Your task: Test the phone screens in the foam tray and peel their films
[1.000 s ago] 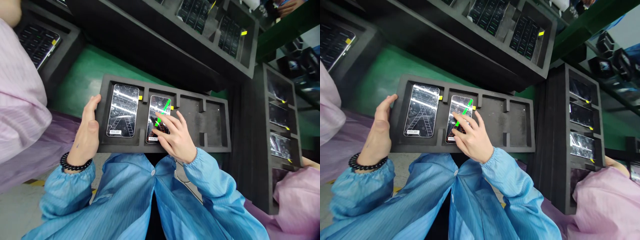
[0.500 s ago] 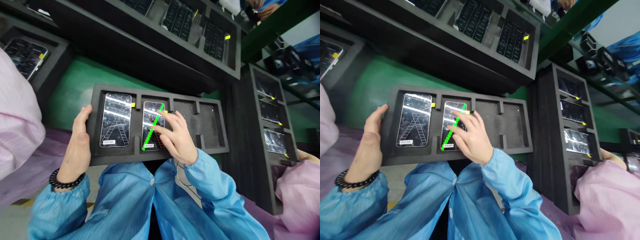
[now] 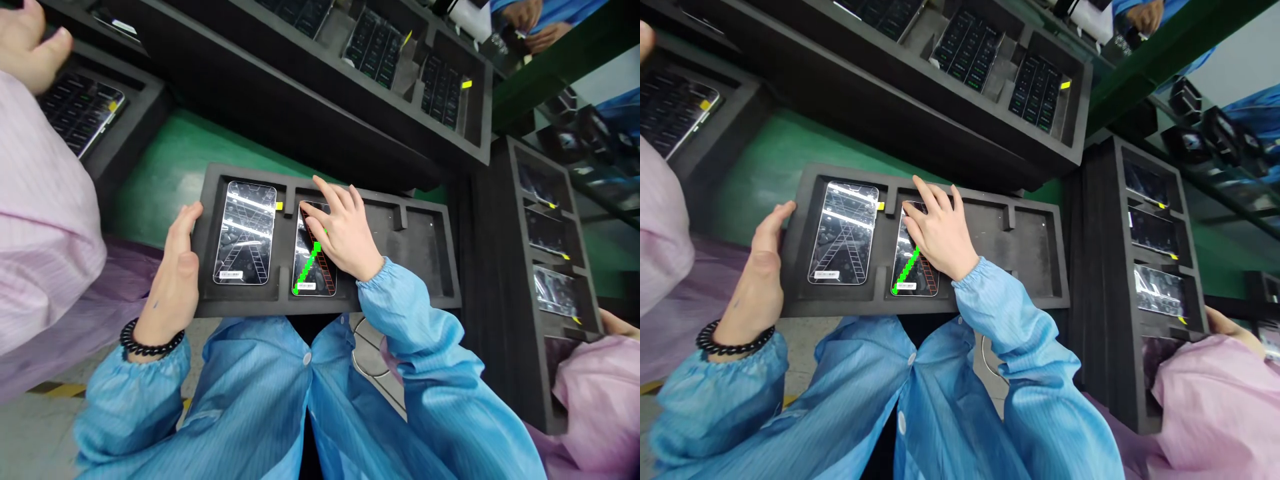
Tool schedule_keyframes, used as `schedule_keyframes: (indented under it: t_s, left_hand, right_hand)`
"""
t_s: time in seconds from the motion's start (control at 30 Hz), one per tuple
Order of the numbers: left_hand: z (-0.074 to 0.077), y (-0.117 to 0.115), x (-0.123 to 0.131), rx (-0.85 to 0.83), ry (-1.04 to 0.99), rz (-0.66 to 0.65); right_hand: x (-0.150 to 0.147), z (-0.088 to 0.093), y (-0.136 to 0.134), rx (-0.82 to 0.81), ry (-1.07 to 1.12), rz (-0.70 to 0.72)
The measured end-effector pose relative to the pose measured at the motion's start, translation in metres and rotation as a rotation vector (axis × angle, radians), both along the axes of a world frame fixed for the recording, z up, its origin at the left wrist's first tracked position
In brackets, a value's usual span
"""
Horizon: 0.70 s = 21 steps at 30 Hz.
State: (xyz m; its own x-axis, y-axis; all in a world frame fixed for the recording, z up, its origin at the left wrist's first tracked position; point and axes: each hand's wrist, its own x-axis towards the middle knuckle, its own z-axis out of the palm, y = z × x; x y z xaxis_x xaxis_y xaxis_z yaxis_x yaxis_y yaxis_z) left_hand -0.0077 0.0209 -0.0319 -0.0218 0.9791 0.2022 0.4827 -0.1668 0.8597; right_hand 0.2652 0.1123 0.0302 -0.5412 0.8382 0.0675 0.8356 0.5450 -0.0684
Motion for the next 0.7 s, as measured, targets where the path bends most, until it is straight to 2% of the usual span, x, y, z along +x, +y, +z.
schedule_keyframes:
  t_s: [0.5, 0.63, 0.7]
  left_hand:
    - [0.005, -0.001, 0.0, 0.011, 0.019, -0.017]
    - [0.012, 0.0, -0.001, -0.002, 0.083, -0.048]
    - [0.019, 0.007, 0.0, 0.0, 0.061, -0.022]
  right_hand:
    - [0.03, 0.013, -0.078, -0.055, 0.027, -0.009]
    - [0.041, 0.018, -0.102, -0.081, 0.048, -0.021]
    - [0.045, 0.022, -0.112, -0.101, 0.046, -0.018]
